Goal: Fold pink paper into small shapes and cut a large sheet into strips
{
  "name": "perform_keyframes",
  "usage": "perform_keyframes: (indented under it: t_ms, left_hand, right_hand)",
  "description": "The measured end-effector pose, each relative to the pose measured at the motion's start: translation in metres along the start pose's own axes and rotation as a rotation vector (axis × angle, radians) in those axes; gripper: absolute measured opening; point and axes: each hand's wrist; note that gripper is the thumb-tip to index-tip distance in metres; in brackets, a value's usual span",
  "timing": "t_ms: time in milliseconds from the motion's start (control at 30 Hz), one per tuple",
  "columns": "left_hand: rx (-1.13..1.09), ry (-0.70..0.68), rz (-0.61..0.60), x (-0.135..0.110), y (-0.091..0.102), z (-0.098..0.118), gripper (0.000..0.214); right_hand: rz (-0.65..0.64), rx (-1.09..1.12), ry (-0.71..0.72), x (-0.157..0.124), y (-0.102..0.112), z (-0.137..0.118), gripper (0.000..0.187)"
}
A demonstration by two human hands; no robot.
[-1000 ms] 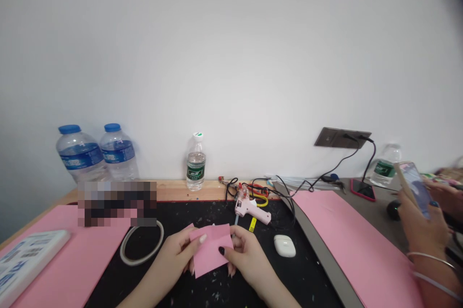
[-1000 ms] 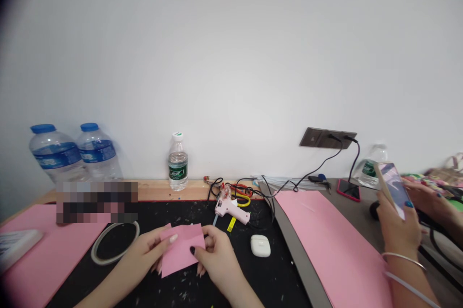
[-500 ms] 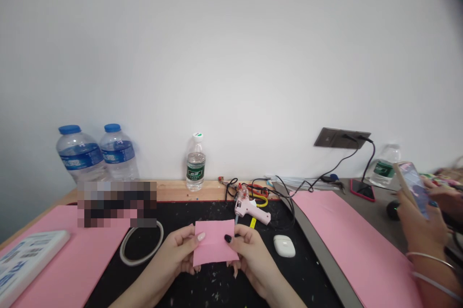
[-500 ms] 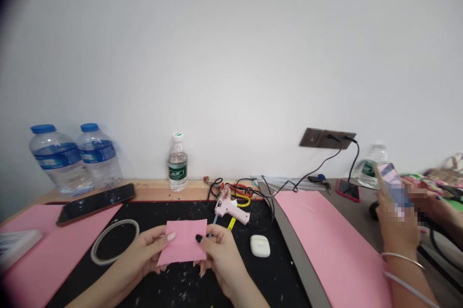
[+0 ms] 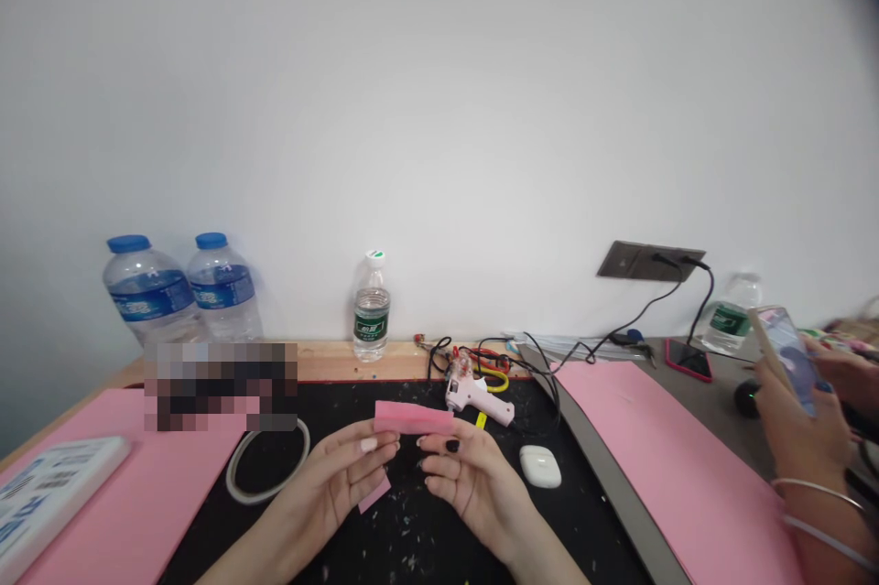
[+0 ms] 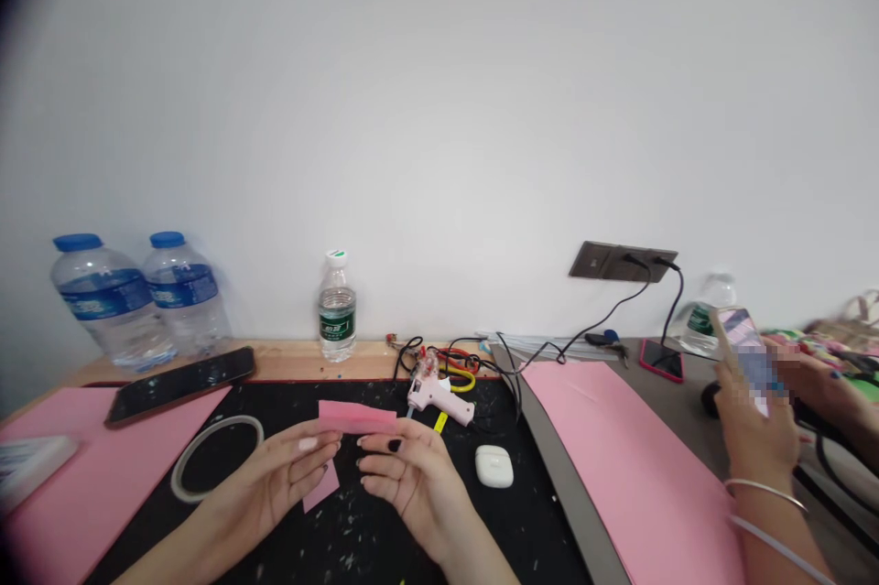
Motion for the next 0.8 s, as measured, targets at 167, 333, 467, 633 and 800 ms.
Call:
perform_keyframes:
  t_ms: [167, 333, 467, 633, 800]
  left_hand:
    - [0.199, -0.163, -0.02, 0.005, -0.001, -0.007, 0.013]
    - [0.413, -0.319, 0.036, 0.009, 0.001, -0.008, 0.023]
    - [0.559, -0.39, 0.032, 0.006, 0.001, -0.005, 0.024]
    - [0.724, -0.516, -0.08, 0.007, 0.001, -0.007, 0.023]
    - [0.659, -0.453, -0.152, 0.014, 0.005, -0.014, 0.02]
  right_hand:
    - [0.071, -0.241, 0.161, 0.007, -0.002, 0.006, 0.02]
    - [0.094, -0.457, 0.269, 0.012, -0.001, 0.01, 0.031]
    - [0.093, -0.57, 0.308, 0.012, 0.001, 0.01, 0.034]
    - [0.099, -0.647, 0.304, 0.013, 0.001, 0.01, 0.035]
    - [0.065, -0.596, 0.274, 0.012, 0.0, 0.015, 0.035]
Point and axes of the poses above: each hand's wrist, its own x-axis towards the middle knuckle, its own y-axis out of the back of the hand, z = x × y, and after that the axes turned 13 degrees about z, right-handed
